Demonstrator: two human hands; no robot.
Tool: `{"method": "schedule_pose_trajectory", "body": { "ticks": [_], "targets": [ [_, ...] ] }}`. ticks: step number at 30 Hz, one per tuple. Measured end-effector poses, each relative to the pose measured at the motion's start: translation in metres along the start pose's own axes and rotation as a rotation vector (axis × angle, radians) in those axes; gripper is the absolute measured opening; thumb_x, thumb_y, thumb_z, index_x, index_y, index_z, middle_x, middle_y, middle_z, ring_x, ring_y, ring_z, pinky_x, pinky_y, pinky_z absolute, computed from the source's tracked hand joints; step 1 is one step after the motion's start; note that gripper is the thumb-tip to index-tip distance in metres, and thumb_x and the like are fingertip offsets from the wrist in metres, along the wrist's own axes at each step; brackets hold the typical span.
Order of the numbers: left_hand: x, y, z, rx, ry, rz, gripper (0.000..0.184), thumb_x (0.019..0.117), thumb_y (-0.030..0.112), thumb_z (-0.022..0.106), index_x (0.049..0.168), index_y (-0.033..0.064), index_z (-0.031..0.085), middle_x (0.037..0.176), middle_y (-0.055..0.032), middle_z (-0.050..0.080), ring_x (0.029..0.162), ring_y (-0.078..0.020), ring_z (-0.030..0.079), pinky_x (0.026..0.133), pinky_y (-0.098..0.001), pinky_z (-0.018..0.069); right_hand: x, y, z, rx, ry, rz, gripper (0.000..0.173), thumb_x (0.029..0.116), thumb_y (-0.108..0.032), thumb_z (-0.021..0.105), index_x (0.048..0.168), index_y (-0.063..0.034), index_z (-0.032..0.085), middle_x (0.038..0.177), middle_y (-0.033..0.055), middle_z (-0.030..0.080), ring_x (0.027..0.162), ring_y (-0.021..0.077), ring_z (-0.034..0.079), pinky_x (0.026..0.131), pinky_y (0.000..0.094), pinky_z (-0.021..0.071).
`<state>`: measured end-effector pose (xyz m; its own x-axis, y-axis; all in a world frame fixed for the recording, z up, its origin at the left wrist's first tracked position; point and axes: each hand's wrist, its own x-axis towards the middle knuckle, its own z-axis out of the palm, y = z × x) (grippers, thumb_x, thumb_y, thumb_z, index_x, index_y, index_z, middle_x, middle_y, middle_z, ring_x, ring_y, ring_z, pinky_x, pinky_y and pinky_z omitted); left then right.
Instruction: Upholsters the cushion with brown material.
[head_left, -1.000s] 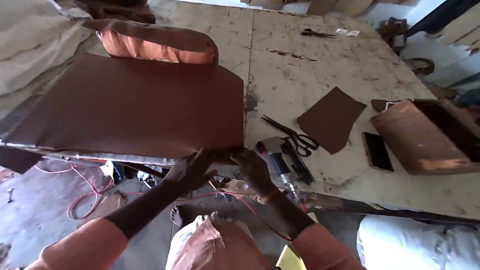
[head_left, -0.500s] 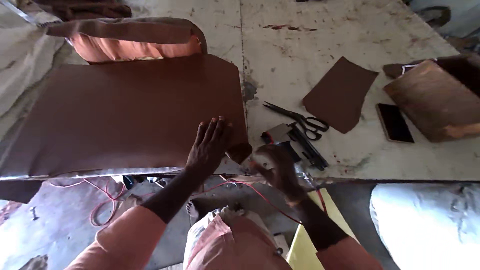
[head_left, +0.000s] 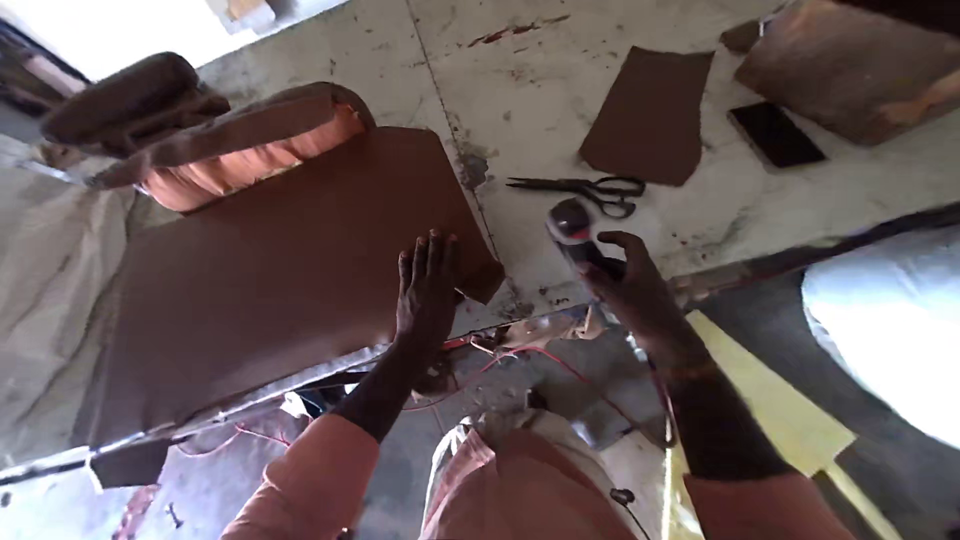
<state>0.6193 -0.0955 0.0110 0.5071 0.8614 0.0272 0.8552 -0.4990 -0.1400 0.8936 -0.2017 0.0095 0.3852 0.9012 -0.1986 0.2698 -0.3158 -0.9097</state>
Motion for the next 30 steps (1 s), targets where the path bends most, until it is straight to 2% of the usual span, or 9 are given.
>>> {"method": "schedule_pose_trajectory", "body": {
  "ticks": [1,3,5,6,9,14,17,21,30],
  "targets": [
    [0.000,0.001,-0.001,0.005,-0.029,-0.004,0.100,0.0894,0.043,0.075,0.166,0.0185,0.015,0.172,-0.0119,0.011,0.158,-0.0331,0.012,0.126,-0.0569,0.0116,-0.028,0.001,0.006,0.233,-0.030,0.036,0.053,0.0992,-0.030,0.067,0.146,-0.0223,0.044,0.100,0.0116,0.069,0.074,0.0248,0.068,0.065,0.0430,0.0601],
    [0.003,0.001,-0.003,0.034,-0.051,0.000,0.107,0.0868,0.049,0.076,0.166,0.0164,0.011,0.172,-0.0133,0.012,0.158,-0.0343,0.014,0.125,-0.0576,0.0140,-0.075,0.015,0.030,0.593,-0.116,0.082,0.033,0.0956,-0.034,0.069,0.120,-0.0129,0.062,0.083,0.0092,0.068,0.067,0.0213,0.067,0.063,0.0386,0.0607],
    [0.004,-0.002,-0.003,0.057,-0.062,0.019,0.110,0.0856,0.052,0.077,0.166,0.0146,0.011,0.171,-0.0162,0.012,0.157,-0.0355,0.015,0.125,-0.0577,0.0141,-0.108,0.022,0.064,0.954,-0.253,0.219,0.034,0.0893,-0.041,0.075,0.101,-0.0100,0.066,0.070,0.0036,0.061,0.059,0.0154,0.063,0.061,0.0352,0.0600],
    [0.004,-0.003,-0.003,0.052,-0.055,0.041,0.110,0.0849,0.050,0.078,0.165,0.0132,0.012,0.171,-0.0176,0.013,0.157,-0.0369,0.015,0.125,-0.0587,0.0137,-0.119,0.026,0.082,1.159,-0.341,0.285,0.036,0.0892,-0.044,0.076,0.099,-0.0109,0.064,0.069,0.0009,0.059,0.058,0.0126,0.061,0.061,0.0328,0.0599],
    [0.002,-0.005,-0.003,0.039,-0.024,0.100,0.110,0.0844,0.041,0.081,0.165,0.0073,0.013,0.170,-0.0214,0.012,0.156,-0.0419,0.015,0.123,-0.0623,0.0144,-0.130,0.044,0.138,1.671,-0.506,0.369,0.047,0.0918,-0.053,0.069,0.110,-0.0100,0.071,0.074,-0.0004,0.062,0.062,0.0098,0.063,0.063,0.0284,0.0595],
    [-0.003,-0.011,-0.007,0.100,-0.016,0.088,0.090,0.0939,0.033,0.067,0.165,0.0125,0.016,0.169,-0.0188,0.019,0.155,-0.0389,0.022,0.121,-0.0618,0.0222,-0.145,0.046,0.203,2.108,-0.551,0.319,0.050,0.0990,-0.057,0.054,0.116,-0.0118,0.068,0.074,-0.0015,0.061,0.062,0.0082,0.063,0.061,0.0261,0.0588],
    [-0.041,-0.022,-0.005,0.109,0.001,0.131,0.079,0.0991,0.018,0.054,0.166,0.0144,0.012,0.171,-0.0144,0.014,0.157,-0.0336,0.019,0.123,-0.0579,0.0226,-0.167,0.044,0.219,2.226,-0.556,0.377,0.049,0.0980,-0.059,0.055,0.113,-0.0138,0.068,0.075,-0.0016,0.062,0.061,0.0081,0.064,0.060,0.0250,0.0584],
    [-0.095,-0.036,0.000,0.080,0.020,0.155,0.074,0.0995,0.014,0.049,0.165,0.0131,0.016,0.172,-0.0111,0.015,0.158,-0.0287,0.018,0.126,-0.0524,0.0197,-0.207,0.047,0.252,2.387,-0.608,0.441,0.046,0.0969,-0.052,0.061,0.115,-0.0099,0.067,0.079,0.0005,0.064,0.066,0.0106,0.067,0.065,0.0258,0.0598],
    [-0.103,-0.042,0.003,0.126,0.077,0.258,0.072,0.1001,0.010,0.048,0.165,0.0092,0.016,0.171,-0.0131,0.016,0.158,-0.0292,0.018,0.127,-0.0498,0.0211,-0.193,0.038,0.284,2.519,-0.666,0.312,0.046,0.0971,-0.053,0.060,0.109,-0.0091,0.067,0.077,-0.0014,0.064,0.066,0.0088,0.068,0.064,0.0245,0.0598]
  ]
}}
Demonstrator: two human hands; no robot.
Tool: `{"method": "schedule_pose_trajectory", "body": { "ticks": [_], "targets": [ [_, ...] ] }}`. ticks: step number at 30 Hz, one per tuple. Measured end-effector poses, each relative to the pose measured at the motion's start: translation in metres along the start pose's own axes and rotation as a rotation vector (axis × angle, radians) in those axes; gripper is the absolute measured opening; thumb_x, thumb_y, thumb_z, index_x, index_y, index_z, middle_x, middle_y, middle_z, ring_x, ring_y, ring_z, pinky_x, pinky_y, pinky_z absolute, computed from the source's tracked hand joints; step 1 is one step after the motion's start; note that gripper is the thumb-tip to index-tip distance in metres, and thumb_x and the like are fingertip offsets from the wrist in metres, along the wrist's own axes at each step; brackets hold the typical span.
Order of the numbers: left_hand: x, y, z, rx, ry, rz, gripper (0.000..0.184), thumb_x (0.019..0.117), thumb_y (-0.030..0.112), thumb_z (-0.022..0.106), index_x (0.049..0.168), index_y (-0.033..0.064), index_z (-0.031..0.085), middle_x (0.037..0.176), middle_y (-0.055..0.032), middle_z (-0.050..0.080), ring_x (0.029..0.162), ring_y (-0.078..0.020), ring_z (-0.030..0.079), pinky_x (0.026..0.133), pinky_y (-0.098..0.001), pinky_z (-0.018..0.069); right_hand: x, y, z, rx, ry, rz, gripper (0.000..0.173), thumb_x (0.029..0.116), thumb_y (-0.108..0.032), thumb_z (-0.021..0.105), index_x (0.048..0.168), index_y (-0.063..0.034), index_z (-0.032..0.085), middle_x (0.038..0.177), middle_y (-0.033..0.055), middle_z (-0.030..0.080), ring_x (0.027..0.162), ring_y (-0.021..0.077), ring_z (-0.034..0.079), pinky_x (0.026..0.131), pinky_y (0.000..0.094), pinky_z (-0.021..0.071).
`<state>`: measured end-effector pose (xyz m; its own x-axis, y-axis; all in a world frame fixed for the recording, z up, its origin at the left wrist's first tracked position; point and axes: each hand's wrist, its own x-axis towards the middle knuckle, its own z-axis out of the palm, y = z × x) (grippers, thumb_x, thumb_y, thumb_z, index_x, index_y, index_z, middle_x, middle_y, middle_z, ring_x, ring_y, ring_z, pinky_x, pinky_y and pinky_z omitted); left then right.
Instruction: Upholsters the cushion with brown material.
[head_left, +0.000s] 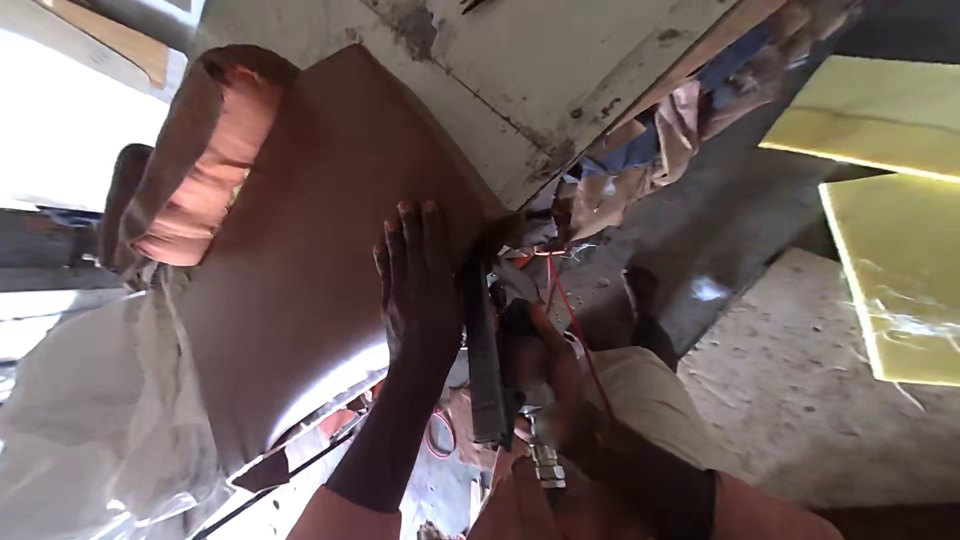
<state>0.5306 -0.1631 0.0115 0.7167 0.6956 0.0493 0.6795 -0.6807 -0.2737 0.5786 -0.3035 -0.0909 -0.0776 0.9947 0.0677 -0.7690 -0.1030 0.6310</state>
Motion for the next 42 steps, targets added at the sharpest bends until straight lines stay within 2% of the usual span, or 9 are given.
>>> {"method": "schedule_pose_trajectory", "body": {
  "ticks": [6,10,21,23,26,31,34,37,42],
  "targets": [
    [0.003,0.001,0.005,-0.019,0.098,0.011,0.065,0.1037,0.017,0.049,0.163,0.0066,0.024,0.168,-0.0158,0.025,0.155,-0.0325,0.026,0.125,-0.0531,0.0239,0.010,0.000,0.009,-0.215,0.049,-0.169,0.041,0.1050,-0.044,0.047,0.094,-0.0113,0.069,0.070,-0.0067,0.065,0.061,-0.0010,0.066,0.058,0.0122,0.0547],
    [-0.003,-0.008,0.006,-0.025,0.036,0.057,0.067,0.1032,0.014,0.049,0.163,0.0040,0.020,0.170,-0.0158,0.020,0.157,-0.0307,0.022,0.126,-0.0532,0.0207,0.005,0.003,0.001,-0.074,0.049,-0.051,0.044,0.0983,-0.051,0.059,0.094,-0.0082,0.068,0.070,-0.0027,0.062,0.061,0.0057,0.065,0.060,0.0202,0.0581],
    [-0.004,-0.036,0.003,-0.163,-0.110,0.260,0.084,0.0994,0.029,0.058,0.163,0.0007,0.012,0.171,-0.0202,0.010,0.159,-0.0314,0.008,0.128,-0.0571,0.0094,0.006,0.020,-0.007,-0.024,-0.055,-0.006,0.036,0.1027,-0.043,0.054,0.107,-0.0093,0.066,0.076,-0.0016,0.063,0.067,0.0090,0.067,0.067,0.0259,0.0609],
    [-0.004,-0.056,-0.010,-0.349,-0.291,0.308,0.094,0.0946,0.036,0.062,0.165,0.0065,0.006,0.173,-0.0123,0.002,0.160,-0.0266,-0.004,0.128,-0.0559,0.0000,0.001,0.022,-0.009,-0.053,-0.006,-0.003,0.037,0.1010,-0.045,0.056,0.108,-0.0105,0.067,0.077,-0.0011,0.064,0.067,0.0096,0.068,0.067,0.0262,0.0613],
    [-0.004,-0.086,-0.022,-0.831,-0.456,0.234,0.088,0.0947,0.050,0.057,0.166,0.0253,0.012,0.174,0.0044,0.006,0.160,-0.0177,0.002,0.130,-0.0500,0.0082,0.000,0.029,-0.014,-0.047,-0.030,0.024,0.038,0.1000,-0.046,0.059,0.111,-0.0112,0.069,0.077,-0.0024,0.065,0.068,0.0081,0.068,0.068,0.0257,0.0610],
    [-0.001,-0.091,-0.009,-1.361,-0.369,0.210,0.082,0.1017,0.066,0.036,0.165,0.0156,0.021,0.172,-0.0018,0.018,0.158,-0.0230,0.015,0.129,-0.0484,0.0160,0.004,0.021,-0.018,-0.098,-0.118,0.017,0.036,0.1036,-0.041,0.055,0.114,-0.0088,0.067,0.078,-0.0022,0.066,0.070,0.0069,0.068,0.069,0.0232,0.0601],
    [-0.006,-0.089,-0.007,-0.997,-0.121,0.084,0.065,0.1095,0.051,0.029,0.161,0.0119,0.031,0.167,-0.0004,0.032,0.153,-0.0149,0.030,0.127,-0.0376,0.0268,-0.010,0.007,-0.009,-0.265,0.061,0.004,0.040,0.0981,-0.046,0.062,0.112,-0.0104,0.071,0.073,-0.0021,0.064,0.063,0.0072,0.065,0.063,0.0234,0.0594],
    [-0.015,-0.095,0.017,-0.252,-0.010,-0.053,0.064,0.1084,0.046,0.021,0.164,0.0144,0.023,0.171,-0.0050,0.020,0.159,-0.0225,0.013,0.129,-0.0559,0.0075,-0.036,-0.023,0.004,-0.506,0.227,0.007,0.046,0.0914,-0.052,0.067,0.120,-0.0162,0.074,0.074,-0.0018,0.067,0.059,0.0079,0.063,0.059,0.0266,0.0584],
    [-0.042,-0.073,0.038,-0.271,0.086,-0.137,0.064,0.1100,0.041,0.014,0.162,0.0066,0.028,0.170,-0.0075,0.024,0.158,-0.0225,0.018,0.129,-0.0496,0.0115,-0.090,-0.078,0.059,-0.824,0.318,-0.116,0.038,0.0917,-0.050,0.068,0.113,-0.0201,0.077,0.080,-0.0059,0.072,0.066,0.0046,0.067,0.063,0.0237,0.0582]
  ]
}}
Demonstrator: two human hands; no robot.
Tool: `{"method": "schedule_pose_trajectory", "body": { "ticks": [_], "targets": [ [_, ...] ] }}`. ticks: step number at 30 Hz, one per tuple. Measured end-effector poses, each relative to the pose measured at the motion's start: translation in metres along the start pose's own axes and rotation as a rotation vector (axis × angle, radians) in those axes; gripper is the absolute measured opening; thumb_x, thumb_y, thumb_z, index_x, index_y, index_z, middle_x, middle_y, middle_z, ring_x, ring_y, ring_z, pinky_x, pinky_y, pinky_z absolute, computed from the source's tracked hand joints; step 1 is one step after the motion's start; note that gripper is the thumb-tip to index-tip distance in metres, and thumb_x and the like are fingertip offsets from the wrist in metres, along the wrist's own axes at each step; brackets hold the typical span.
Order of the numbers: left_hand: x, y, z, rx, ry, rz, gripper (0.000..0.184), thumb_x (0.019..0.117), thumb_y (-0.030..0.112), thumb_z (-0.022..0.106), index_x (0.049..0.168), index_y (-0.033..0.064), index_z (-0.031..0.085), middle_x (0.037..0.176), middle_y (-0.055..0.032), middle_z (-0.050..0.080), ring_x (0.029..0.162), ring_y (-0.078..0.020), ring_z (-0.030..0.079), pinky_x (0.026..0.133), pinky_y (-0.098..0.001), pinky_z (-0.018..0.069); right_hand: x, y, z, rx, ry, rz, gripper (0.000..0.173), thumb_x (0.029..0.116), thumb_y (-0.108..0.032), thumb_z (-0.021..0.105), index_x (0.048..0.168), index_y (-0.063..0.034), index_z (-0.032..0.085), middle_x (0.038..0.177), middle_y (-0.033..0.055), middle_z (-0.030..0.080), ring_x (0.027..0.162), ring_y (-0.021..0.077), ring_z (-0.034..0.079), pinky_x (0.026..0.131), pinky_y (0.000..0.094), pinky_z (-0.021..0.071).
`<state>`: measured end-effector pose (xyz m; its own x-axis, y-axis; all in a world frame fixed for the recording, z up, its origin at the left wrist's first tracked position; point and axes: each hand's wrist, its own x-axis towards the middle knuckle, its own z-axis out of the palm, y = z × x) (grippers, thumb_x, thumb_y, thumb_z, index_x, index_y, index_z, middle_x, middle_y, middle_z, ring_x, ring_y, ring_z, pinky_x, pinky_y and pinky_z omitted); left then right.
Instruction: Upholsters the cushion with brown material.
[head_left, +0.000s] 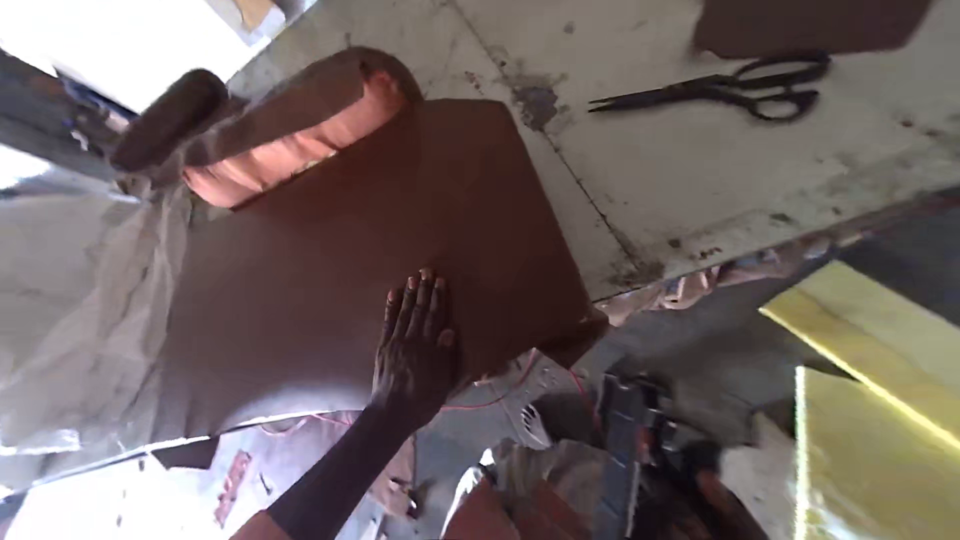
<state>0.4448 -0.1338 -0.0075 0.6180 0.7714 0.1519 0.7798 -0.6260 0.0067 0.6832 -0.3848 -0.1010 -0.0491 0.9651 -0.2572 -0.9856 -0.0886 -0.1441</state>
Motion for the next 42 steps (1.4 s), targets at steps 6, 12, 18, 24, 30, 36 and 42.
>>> {"method": "schedule_pose_trajectory", "body": {
  "ticks": [6,12,18,24,30,36,42],
  "targets": [
    [0.001,-0.001,0.043,-0.088,0.253,-0.001,0.064,0.1089,0.042,0.007,0.162,0.0123,0.029,0.169,-0.0054,0.026,0.158,-0.0196,0.016,0.130,-0.0468,0.0078,-0.004,-0.126,0.024,-0.841,0.097,-0.202,0.028,0.0947,-0.044,0.069,0.113,-0.0237,0.073,0.094,-0.0085,0.072,0.084,0.0080,0.068,0.080,0.0330,0.0582],
    [0.004,0.001,0.037,-0.150,0.241,-0.021,0.064,0.1082,0.042,0.010,0.161,0.0146,0.034,0.168,-0.0009,0.030,0.157,-0.0170,0.020,0.130,-0.0444,0.0095,0.072,-0.184,0.171,-2.009,0.069,-0.493,0.064,0.0915,-0.037,0.076,0.132,0.0085,0.054,0.116,0.0142,0.070,0.104,0.0140,0.069,0.094,0.0358,0.0573],
    [-0.008,0.016,0.040,-0.251,0.322,-0.166,0.060,0.1095,0.038,0.014,0.158,0.0150,0.042,0.165,0.0022,0.037,0.155,-0.0153,0.026,0.129,-0.0419,0.0174,0.164,-0.157,0.249,-2.453,-0.531,-0.529,0.051,0.0879,-0.067,0.063,0.096,-0.0168,0.071,0.075,-0.0076,0.067,0.068,0.0007,0.065,0.059,0.0285,0.0571],
    [-0.004,0.018,0.047,-0.284,0.407,-0.193,0.058,0.1075,0.035,0.020,0.154,0.0153,0.048,0.161,0.0004,0.044,0.152,-0.0159,0.035,0.128,-0.0407,0.0221,0.217,-0.119,0.283,-2.630,-0.672,-0.237,0.047,0.0895,-0.069,0.059,0.086,-0.0238,0.070,0.065,-0.0107,0.061,0.058,0.0029,0.060,0.050,0.0300,0.0514],
    [-0.007,0.015,0.048,-0.327,0.393,-0.175,0.059,0.1076,0.035,0.018,0.156,0.0137,0.045,0.163,-0.0017,0.041,0.153,-0.0158,0.031,0.129,-0.0400,0.0182,0.228,-0.100,0.290,-2.750,-0.666,-0.144,0.047,0.0889,-0.062,0.063,0.102,-0.0174,0.071,0.078,-0.0044,0.067,0.072,0.0072,0.067,0.063,0.0334,0.0572],
    [-0.009,0.012,0.049,-0.376,0.414,-0.157,0.059,0.1072,0.035,0.019,0.156,0.0142,0.044,0.163,-0.0012,0.040,0.154,-0.0159,0.030,0.129,-0.0410,0.0186,0.191,-0.091,0.289,-2.708,-0.564,0.012,0.053,0.0847,-0.064,0.067,0.106,-0.0153,0.072,0.088,-0.0053,0.072,0.082,0.0018,0.069,0.073,0.0284,0.0604],
    [-0.009,0.011,0.049,-0.366,0.423,-0.145,0.058,0.1076,0.034,0.021,0.157,0.0140,0.043,0.163,-0.0014,0.040,0.154,-0.0156,0.029,0.129,-0.0398,0.0172,0.165,-0.083,0.289,-2.698,-0.509,0.132,0.045,0.0860,-0.058,0.069,0.103,-0.0164,0.073,0.088,-0.0067,0.072,0.085,-0.0006,0.069,0.077,0.0255,0.0597]
  ]
}}
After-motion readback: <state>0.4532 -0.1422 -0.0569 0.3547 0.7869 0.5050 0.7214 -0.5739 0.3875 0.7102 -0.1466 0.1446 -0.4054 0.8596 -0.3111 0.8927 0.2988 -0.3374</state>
